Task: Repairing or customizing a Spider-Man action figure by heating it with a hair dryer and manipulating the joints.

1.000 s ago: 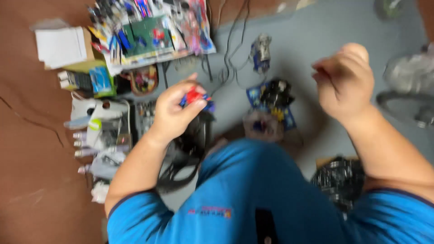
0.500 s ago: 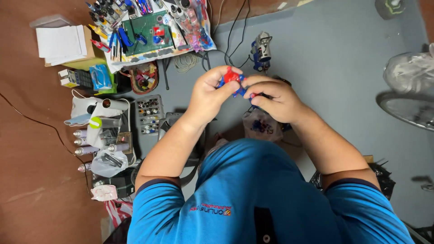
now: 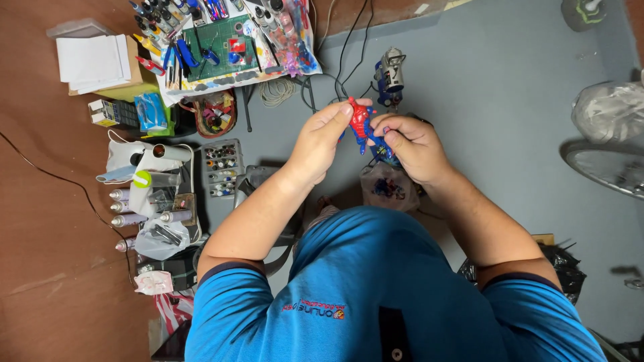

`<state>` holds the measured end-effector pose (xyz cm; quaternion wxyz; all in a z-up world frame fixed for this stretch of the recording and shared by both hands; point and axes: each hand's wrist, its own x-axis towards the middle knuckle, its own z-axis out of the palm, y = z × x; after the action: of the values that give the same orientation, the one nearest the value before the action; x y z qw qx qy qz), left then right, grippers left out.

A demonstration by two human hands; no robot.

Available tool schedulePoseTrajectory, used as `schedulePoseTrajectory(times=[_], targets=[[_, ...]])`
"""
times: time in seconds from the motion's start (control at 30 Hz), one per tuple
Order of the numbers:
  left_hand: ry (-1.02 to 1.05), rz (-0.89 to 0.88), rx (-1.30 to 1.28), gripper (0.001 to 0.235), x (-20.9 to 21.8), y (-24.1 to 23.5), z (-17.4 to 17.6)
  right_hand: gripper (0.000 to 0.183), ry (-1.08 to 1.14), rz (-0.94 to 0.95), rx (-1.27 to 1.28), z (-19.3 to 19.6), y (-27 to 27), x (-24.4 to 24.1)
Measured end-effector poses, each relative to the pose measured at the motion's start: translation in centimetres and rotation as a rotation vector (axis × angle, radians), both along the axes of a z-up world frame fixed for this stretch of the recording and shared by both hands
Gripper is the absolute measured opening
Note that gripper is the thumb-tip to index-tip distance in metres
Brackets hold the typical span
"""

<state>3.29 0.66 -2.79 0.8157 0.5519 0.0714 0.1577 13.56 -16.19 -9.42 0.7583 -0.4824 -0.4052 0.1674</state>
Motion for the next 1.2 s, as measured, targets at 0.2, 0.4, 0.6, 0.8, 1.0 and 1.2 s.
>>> schedulePoseTrajectory(times=[0.2, 0.4, 0.6, 0.8, 1.0, 1.2], targets=[[-0.040, -0.094, -0.034, 0.036, -0.1, 1.1, -1.3, 0.015, 0.041, -0.024, 0.022, -0.1, 0.4, -0.4], [-0.085, -0.124, 0.046, 0.039, -0.6, 1.5, -1.1, 0.013, -0.139, -0.044, -0.028, 1.4, 0.0, 0.4], [-0.098, -0.082, 0.175, 0.034, -0.5, 1.5, -0.6, 0.011, -0.224, -0.063, 0.001, 2.2, 0.3, 0.1], [-0.190, -0.060, 0.234, 0.035, -1.9, 2.2, 0.1, 0.019, -0.273, -0.093, 0.105, 2.5, 0.5, 0.5], [-0.220, 0.046, 0.385, 0.034, -4.7, 3.5, 0.7, 0.025, -0.004, -0.020, 0.148, -0.8, 0.2, 1.3], [-0.034, 0.278, 0.210, 0.037, -9.2, 3.5, -5.8, 0.025, 0.153, -0.097, -0.153, -6.2, 1.3, 3.7]])
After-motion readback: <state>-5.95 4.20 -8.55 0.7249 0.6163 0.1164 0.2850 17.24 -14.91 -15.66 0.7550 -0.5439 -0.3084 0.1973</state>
